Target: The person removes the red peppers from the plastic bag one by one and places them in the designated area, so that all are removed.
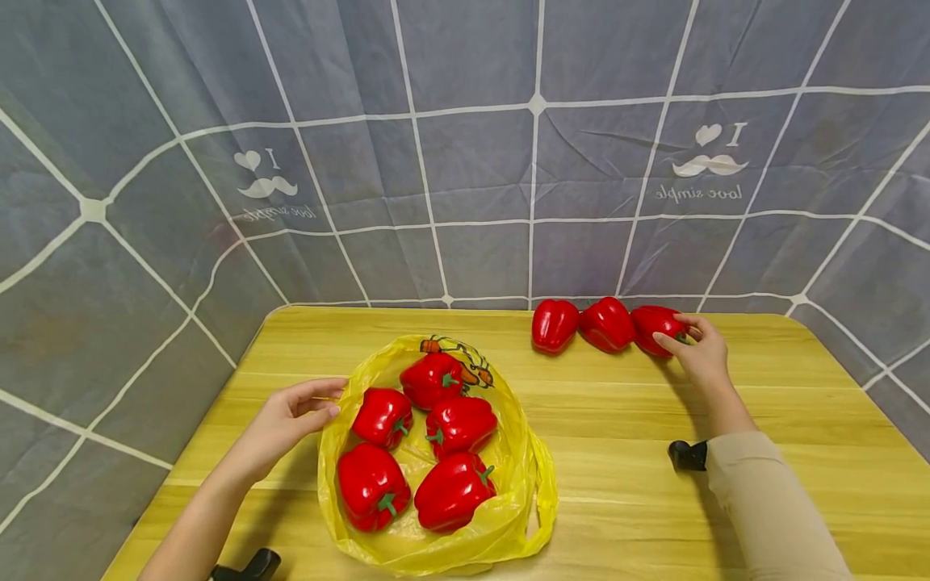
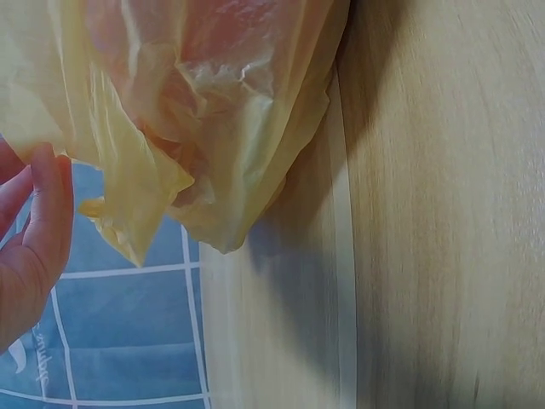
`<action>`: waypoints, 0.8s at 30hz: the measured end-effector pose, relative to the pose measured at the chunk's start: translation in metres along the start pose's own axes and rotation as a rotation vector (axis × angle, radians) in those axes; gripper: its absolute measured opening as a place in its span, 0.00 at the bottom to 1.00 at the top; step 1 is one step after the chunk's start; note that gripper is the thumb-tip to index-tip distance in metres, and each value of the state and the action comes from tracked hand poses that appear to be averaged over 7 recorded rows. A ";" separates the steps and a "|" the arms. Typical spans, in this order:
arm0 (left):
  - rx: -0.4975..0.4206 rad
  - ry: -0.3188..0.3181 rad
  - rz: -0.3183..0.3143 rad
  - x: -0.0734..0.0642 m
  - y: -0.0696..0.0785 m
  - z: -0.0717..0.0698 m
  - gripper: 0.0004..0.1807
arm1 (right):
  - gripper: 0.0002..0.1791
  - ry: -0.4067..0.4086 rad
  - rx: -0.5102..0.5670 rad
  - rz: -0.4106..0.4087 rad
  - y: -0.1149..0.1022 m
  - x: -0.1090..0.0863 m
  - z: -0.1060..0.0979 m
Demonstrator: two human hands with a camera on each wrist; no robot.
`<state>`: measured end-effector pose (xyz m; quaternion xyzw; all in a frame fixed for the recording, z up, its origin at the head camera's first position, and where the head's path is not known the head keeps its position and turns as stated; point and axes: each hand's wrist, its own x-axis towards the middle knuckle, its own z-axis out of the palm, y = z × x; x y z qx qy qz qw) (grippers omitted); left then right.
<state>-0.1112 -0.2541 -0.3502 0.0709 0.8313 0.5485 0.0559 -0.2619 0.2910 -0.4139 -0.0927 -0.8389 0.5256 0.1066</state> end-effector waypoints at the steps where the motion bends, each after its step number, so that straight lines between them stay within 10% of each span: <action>1: -0.001 0.000 -0.001 0.000 0.000 0.000 0.24 | 0.29 0.003 -0.001 -0.001 0.000 0.001 0.001; 24: -0.032 -0.037 -0.021 -0.001 0.002 -0.003 0.25 | 0.37 -0.058 -0.027 -0.002 -0.008 0.003 -0.011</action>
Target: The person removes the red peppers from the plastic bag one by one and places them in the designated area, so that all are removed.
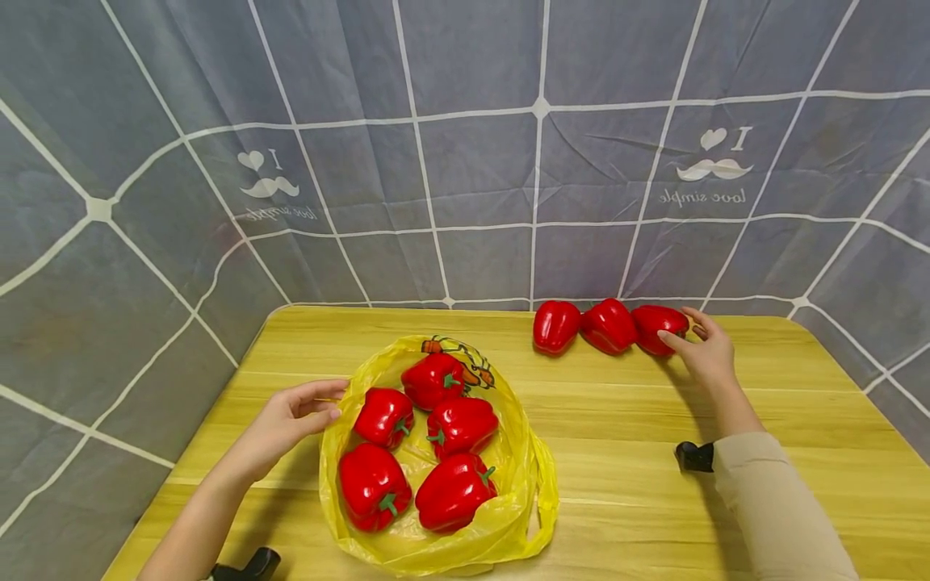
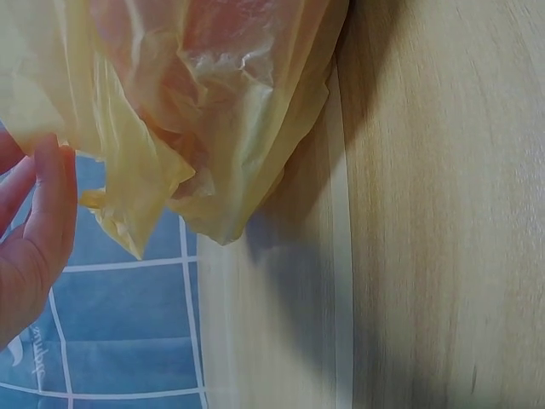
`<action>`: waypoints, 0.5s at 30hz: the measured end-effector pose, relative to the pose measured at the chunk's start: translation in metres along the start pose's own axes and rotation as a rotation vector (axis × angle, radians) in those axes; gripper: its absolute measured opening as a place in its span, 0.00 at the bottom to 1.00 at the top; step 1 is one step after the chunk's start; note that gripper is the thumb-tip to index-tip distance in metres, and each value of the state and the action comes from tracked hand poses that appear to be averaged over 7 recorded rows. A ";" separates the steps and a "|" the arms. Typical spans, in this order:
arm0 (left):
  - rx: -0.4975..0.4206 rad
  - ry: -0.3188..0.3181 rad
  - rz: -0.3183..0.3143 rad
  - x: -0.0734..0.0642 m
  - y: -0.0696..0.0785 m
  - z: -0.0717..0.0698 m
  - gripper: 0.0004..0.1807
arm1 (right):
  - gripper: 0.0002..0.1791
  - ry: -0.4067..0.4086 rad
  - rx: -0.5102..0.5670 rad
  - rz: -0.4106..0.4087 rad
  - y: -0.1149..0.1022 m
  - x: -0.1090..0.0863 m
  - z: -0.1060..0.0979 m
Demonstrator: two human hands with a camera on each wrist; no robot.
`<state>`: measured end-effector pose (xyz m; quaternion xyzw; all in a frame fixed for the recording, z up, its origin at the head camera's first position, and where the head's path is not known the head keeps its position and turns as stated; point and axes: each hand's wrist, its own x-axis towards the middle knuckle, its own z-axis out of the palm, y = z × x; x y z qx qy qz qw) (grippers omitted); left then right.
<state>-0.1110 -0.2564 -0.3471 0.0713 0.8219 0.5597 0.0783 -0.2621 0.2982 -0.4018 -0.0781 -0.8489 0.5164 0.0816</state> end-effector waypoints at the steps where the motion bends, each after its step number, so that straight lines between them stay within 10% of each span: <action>1: -0.004 -0.003 0.000 0.000 0.000 0.000 0.25 | 0.38 -0.014 -0.010 -0.001 0.000 -0.001 -0.002; 15: -0.040 -0.039 -0.008 -0.002 0.000 -0.003 0.26 | 0.34 -0.073 0.012 -0.118 -0.020 -0.021 -0.030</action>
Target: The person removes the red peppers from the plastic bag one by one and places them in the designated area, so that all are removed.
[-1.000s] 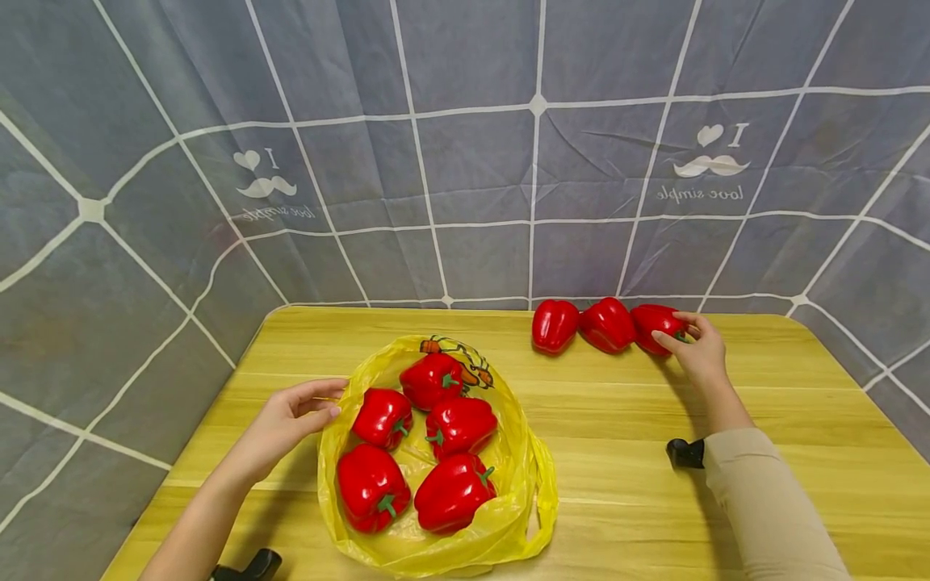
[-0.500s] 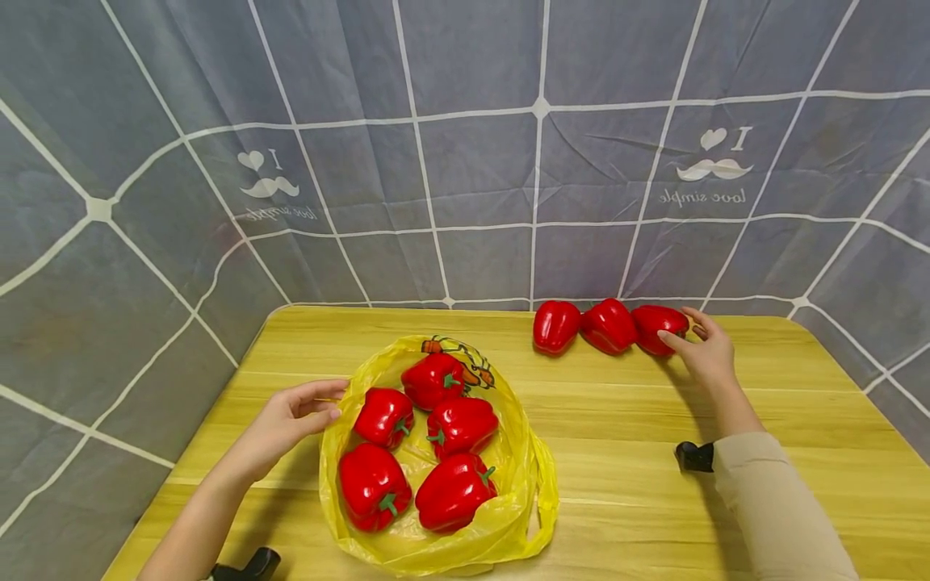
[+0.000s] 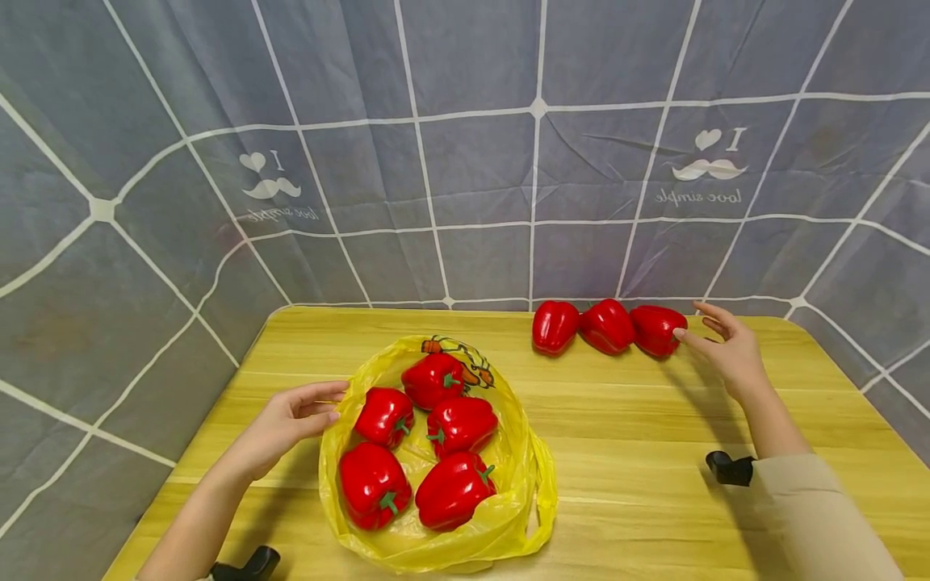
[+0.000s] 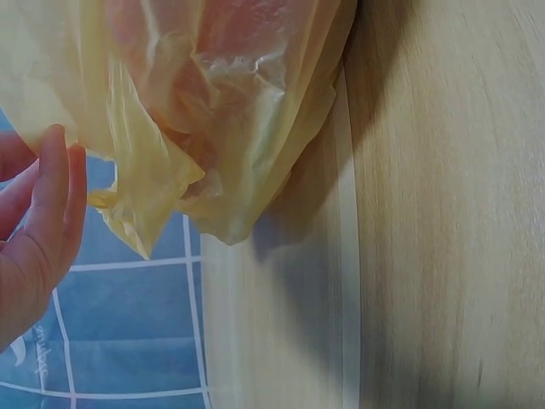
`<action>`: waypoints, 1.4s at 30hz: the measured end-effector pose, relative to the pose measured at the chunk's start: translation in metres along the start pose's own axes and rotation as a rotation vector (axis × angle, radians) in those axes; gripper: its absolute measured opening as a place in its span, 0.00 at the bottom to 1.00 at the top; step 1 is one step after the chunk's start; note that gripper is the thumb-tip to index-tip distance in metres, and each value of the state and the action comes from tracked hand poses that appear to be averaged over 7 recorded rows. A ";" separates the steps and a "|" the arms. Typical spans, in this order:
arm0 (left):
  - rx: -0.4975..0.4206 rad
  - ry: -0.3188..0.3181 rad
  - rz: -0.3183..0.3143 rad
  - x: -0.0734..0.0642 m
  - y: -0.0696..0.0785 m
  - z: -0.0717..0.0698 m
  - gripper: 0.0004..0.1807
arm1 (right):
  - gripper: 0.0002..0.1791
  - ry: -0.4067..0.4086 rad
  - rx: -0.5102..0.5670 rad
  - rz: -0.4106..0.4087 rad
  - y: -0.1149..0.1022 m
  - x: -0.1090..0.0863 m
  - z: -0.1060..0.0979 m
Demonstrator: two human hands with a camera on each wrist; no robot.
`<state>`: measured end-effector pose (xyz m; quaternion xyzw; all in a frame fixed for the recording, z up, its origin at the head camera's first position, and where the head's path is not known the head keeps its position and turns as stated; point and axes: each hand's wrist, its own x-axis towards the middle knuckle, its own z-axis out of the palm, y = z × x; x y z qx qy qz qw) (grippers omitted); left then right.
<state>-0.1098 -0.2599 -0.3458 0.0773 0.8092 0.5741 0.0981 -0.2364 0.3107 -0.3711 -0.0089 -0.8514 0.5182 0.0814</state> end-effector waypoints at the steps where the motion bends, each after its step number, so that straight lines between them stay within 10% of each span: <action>1: 0.002 0.000 -0.002 0.000 0.000 0.000 0.26 | 0.33 -0.002 0.019 -0.010 -0.004 0.000 -0.001; 15: -0.006 0.009 0.004 0.000 0.000 0.000 0.26 | 0.24 -0.170 0.504 -0.136 -0.051 -0.010 0.010; 42: -0.006 0.000 -0.009 -0.002 0.001 0.000 0.26 | 0.28 -0.601 0.301 -0.324 -0.122 -0.068 0.087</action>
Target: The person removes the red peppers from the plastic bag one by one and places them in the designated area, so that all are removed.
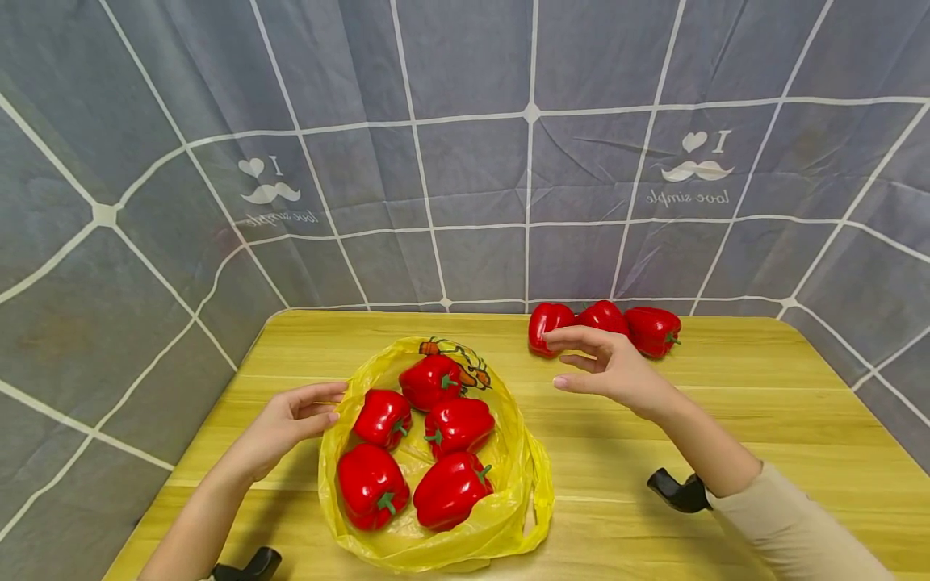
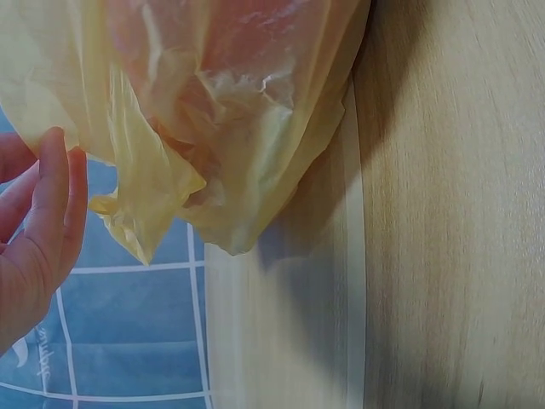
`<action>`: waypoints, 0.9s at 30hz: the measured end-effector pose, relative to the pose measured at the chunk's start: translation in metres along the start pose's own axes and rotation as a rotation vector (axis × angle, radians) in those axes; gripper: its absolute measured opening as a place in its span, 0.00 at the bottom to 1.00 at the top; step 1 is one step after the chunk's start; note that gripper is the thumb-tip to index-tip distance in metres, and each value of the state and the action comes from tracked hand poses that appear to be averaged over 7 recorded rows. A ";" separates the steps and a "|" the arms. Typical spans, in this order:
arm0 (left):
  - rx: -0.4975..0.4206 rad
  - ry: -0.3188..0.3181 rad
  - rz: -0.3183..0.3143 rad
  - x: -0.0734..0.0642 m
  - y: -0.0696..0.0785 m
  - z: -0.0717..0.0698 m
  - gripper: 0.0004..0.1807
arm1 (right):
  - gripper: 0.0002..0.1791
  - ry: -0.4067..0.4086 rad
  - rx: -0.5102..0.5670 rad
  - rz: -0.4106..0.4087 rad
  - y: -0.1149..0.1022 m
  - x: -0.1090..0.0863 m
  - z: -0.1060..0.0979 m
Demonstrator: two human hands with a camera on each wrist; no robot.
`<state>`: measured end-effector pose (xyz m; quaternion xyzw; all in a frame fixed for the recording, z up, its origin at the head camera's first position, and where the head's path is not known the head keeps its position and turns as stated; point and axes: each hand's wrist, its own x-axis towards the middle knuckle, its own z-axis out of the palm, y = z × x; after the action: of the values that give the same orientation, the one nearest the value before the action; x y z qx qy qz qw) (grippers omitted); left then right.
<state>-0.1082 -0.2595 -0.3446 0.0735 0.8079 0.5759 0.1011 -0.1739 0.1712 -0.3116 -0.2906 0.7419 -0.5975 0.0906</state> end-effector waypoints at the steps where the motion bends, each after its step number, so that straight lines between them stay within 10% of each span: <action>1: 0.001 -0.001 0.000 0.000 0.000 0.000 0.26 | 0.28 -0.019 0.004 -0.002 0.000 0.001 0.004; 27: -0.017 0.003 0.012 0.001 -0.003 0.003 0.27 | 0.24 -0.351 0.055 -0.076 0.014 0.006 0.085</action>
<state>-0.1087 -0.2571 -0.3481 0.0765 0.8028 0.5833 0.0970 -0.1423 0.0988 -0.3468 -0.4157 0.6865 -0.5607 0.2038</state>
